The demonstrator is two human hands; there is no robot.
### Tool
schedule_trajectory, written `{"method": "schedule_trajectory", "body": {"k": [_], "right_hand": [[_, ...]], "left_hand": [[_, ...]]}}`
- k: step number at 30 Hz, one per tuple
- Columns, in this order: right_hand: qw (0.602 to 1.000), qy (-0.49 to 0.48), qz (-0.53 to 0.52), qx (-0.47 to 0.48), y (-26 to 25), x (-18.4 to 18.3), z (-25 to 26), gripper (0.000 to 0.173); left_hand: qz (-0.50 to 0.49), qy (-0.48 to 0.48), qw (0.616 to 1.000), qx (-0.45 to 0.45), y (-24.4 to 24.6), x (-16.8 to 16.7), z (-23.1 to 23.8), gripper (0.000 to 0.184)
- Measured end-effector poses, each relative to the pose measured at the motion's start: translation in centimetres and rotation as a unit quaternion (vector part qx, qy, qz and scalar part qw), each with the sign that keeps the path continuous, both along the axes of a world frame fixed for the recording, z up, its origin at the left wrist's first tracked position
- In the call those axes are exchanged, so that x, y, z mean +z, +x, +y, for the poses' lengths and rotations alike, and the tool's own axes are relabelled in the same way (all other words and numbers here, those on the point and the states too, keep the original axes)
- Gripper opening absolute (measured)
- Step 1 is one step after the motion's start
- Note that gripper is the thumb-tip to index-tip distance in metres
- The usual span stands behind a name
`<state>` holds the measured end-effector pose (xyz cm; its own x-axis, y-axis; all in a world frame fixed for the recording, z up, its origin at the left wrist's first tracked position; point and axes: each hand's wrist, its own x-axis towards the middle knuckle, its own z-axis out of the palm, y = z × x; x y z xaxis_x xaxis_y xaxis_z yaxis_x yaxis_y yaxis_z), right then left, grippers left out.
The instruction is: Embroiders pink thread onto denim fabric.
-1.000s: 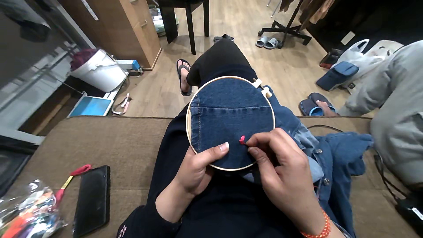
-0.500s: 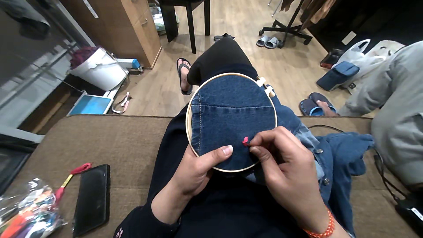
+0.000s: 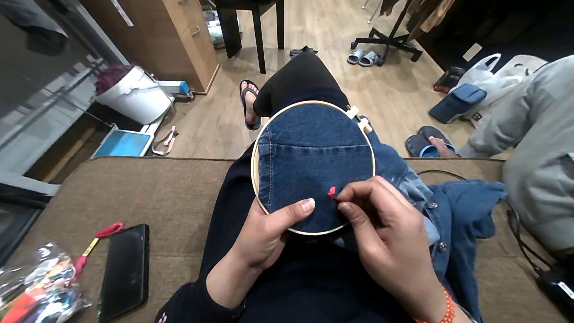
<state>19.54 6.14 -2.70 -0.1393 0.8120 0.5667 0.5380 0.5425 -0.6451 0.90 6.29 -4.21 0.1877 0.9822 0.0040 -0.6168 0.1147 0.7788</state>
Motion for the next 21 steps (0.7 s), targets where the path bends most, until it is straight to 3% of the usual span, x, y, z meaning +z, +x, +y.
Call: {"method": "schedule_trajectory", "body": {"k": [21], "right_hand": [[0.998, -0.012, 0.053, -0.007, -0.37, -0.54, -0.11, 0.003]], "left_hand": [[0.006, 0.007, 1.0, -0.026, -0.23, -0.2, 0.29, 0.029]]}}
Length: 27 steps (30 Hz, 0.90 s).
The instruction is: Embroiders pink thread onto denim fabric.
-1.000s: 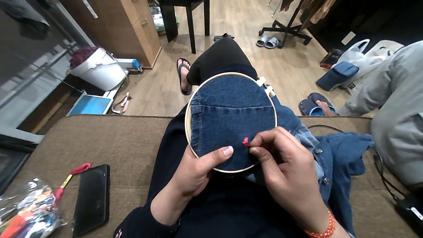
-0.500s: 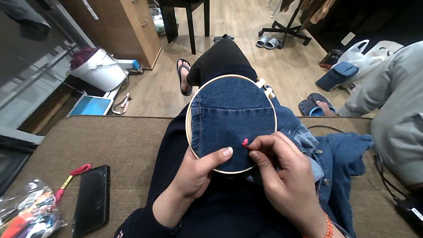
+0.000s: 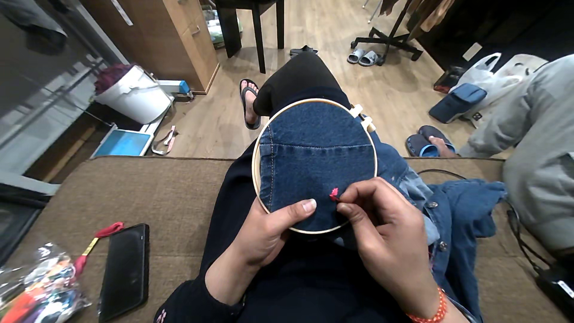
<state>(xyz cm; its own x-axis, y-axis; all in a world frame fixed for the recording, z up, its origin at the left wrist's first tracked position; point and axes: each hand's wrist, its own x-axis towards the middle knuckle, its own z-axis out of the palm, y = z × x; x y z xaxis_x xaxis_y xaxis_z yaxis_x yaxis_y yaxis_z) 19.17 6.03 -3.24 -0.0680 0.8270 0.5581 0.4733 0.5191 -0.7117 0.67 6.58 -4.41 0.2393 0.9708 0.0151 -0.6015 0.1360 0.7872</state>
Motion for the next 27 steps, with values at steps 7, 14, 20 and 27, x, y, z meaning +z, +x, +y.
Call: {"method": "schedule_trajectory", "body": {"k": [7, 14, 20, 27], "right_hand": [[0.999, -0.002, 0.042, 0.025, 0.2, 0.1, 0.1, 0.005], [0.991, -0.03, 0.119, 0.063, 0.0, 0.9, 0.1, 0.017], [0.999, 0.02, -0.031, 0.013, 0.3, 2.8, 0.2, 0.018], [0.949, 0.135, -0.278, -0.067, -1.4, 5.0, -0.4, 0.018]], "left_hand": [[0.004, 0.009, 1.0, 0.003, 0.0, 0.2, -0.1, 0.029], [0.03, 0.053, 0.998, 0.005, 0.2, 0.1, -0.3, 0.029], [0.11, 0.128, 0.983, 0.067, 0.8, 0.1, -0.7, 0.033], [0.227, 0.178, 0.951, 0.113, 1.4, 0.8, -1.3, 0.03]]}}
